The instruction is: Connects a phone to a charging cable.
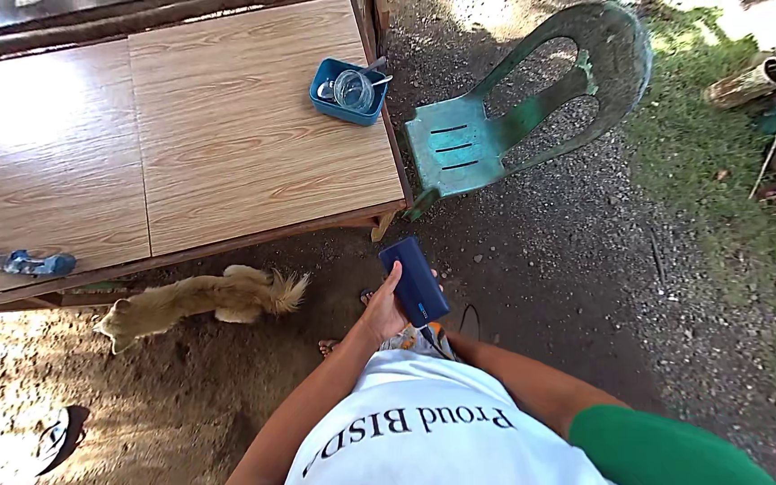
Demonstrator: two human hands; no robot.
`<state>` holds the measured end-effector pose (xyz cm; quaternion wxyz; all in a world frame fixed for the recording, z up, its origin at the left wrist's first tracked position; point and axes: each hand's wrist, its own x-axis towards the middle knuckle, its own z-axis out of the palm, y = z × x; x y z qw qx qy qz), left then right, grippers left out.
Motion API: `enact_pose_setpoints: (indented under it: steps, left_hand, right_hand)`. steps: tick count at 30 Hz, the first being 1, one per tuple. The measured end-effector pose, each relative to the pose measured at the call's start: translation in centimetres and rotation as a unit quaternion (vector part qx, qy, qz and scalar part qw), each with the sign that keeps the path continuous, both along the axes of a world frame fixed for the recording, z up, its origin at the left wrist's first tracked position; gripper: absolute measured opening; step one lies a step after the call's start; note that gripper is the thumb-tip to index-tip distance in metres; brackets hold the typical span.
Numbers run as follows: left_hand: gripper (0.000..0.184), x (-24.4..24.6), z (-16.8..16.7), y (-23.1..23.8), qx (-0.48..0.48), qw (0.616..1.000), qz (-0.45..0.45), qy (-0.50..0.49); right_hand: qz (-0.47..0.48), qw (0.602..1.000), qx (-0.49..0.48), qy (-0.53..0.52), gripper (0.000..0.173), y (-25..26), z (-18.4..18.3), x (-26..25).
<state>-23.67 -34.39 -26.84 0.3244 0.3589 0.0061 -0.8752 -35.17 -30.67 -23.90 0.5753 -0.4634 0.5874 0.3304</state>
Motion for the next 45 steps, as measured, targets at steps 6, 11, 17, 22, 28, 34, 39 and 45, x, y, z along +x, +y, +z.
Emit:
enact_pose_setpoints:
  steps: [6,11,17,22,28,34,39,45]
  left_hand:
    - [0.056,0.4,0.4,-0.8,0.013,1.000,-0.004,-0.025]
    - [0.057,0.6,0.3,-1.1,0.017,0.999,-0.009,-0.031]
    - [0.058,0.7,0.2,-1.1,0.030,0.999,-0.001,-0.032]
    - [0.062,0.5,-0.1,-0.6,0.069,0.993,0.009,-0.093]
    - [0.068,-1.3,-1.6,-0.3,0.088,0.979,-0.034,-0.181]
    - [0.066,-3.5,-1.4,0.0,0.061,0.981,-0.106,-0.150]
    - [0.041,-2.9,-3.8,1.9,-0.448,0.688,-0.538,-0.191]
    - [0.028,-3.6,-3.2,0.4,-0.586,0.429,-0.641,-0.247]
  right_hand:
    - [-0.068,0.981,-0.100,-0.149,0.043,3.5,-15.1,-6.6]
    - [0.095,0.982,-0.047,-0.159,0.049,1.1,-11.7,-3.8]
    - [0.070,0.982,-0.027,-0.171,0.043,2.4,-13.3,-5.9]
    - [0.140,0.966,0.002,-0.218,0.030,0.2,-7.4,-8.9]
    - [-0.085,0.953,-0.229,-0.182,0.061,-5.5,-1.4,-9.9]
    - [-0.033,0.961,-0.228,-0.152,0.107,-6.0,-1.7,-7.0]
    - [-0.041,0.982,-0.125,-0.134,0.091,-6.6,-0.7,-13.6]
    - [0.104,0.979,0.105,-0.142,0.078,-4.7,1.0,-15.0]
